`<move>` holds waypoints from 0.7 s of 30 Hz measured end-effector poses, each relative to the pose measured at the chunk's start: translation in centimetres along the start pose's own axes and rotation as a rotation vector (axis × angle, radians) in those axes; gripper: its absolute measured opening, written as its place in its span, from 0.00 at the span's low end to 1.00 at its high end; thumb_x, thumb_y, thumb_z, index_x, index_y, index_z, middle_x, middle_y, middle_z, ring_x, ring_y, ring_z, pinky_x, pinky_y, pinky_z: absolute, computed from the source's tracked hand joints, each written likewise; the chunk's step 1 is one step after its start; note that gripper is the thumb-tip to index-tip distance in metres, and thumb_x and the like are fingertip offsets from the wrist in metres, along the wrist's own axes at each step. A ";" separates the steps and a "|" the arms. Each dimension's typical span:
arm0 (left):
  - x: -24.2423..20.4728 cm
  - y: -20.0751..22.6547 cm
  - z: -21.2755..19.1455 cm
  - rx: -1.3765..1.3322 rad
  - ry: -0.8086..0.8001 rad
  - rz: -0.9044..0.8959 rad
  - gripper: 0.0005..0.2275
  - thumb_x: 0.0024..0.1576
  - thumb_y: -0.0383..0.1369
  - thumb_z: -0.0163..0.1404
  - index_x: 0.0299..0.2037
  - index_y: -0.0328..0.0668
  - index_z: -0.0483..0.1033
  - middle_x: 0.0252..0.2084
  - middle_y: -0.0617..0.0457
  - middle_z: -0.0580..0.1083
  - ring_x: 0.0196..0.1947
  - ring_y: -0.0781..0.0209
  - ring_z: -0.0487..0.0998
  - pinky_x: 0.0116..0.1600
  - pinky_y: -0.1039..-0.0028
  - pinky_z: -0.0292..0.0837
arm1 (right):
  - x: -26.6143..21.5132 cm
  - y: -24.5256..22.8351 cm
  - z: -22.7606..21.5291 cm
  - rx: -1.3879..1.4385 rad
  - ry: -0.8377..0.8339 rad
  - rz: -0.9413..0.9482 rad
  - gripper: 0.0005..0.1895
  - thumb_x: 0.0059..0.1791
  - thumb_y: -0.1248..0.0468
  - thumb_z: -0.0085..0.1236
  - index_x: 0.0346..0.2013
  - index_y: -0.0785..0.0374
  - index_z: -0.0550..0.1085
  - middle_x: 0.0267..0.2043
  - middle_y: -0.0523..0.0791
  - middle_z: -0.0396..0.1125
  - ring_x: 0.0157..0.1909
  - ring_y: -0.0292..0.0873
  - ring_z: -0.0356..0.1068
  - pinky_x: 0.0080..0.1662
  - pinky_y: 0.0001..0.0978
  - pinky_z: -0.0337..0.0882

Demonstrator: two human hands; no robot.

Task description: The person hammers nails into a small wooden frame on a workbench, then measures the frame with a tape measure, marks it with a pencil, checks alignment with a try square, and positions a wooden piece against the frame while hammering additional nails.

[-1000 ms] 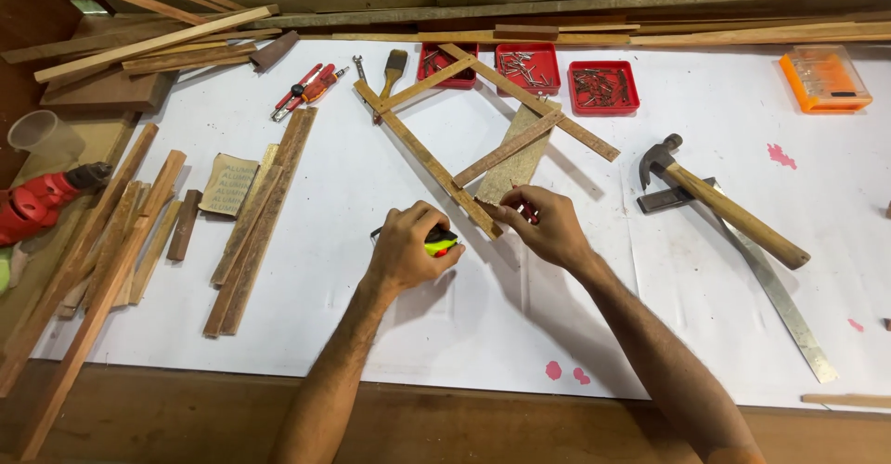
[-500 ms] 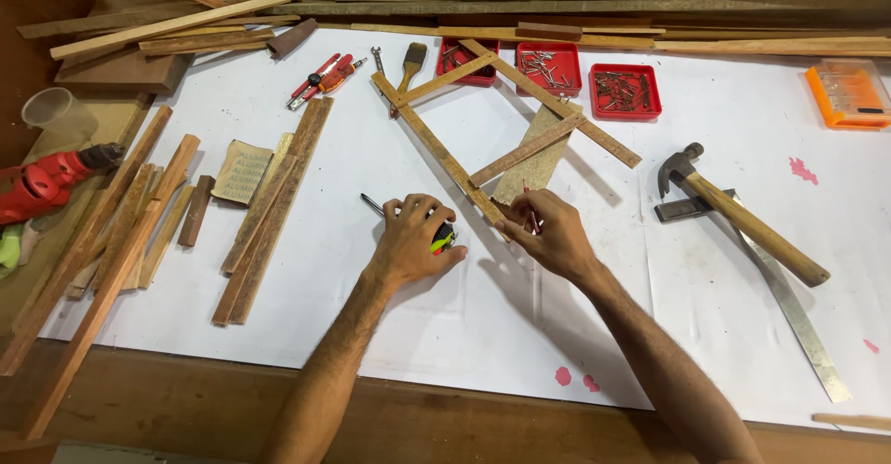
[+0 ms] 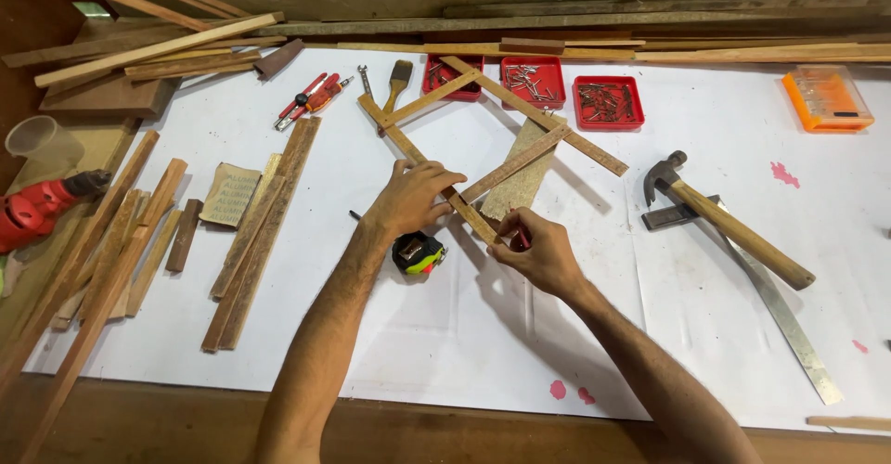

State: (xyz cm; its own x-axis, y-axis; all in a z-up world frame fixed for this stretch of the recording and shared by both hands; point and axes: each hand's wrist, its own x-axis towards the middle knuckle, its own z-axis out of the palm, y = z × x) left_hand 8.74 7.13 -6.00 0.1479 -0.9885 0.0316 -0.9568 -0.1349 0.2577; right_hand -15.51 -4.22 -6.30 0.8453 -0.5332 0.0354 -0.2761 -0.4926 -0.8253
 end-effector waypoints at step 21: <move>4.7 5.9 -0.1 -0.352 0.020 0.146 0.17 0.47 0.42 0.67 0.46 0.54 0.83 0.43 0.63 0.82 0.48 0.61 0.76 0.60 0.58 0.59 | -0.4 4.9 -10.6 0.025 -0.100 0.119 0.07 0.43 0.68 0.67 0.34 0.62 0.78 0.26 0.38 0.64 0.27 0.30 0.59 0.31 0.23 0.65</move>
State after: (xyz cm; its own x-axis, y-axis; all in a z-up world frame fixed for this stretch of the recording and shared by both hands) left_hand 3.77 1.71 -4.20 0.0241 -0.9936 0.1105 -0.8242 0.0428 0.5646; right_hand -22.08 -13.70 -4.38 0.8487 -0.5154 -0.1189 -0.3668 -0.4115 -0.8344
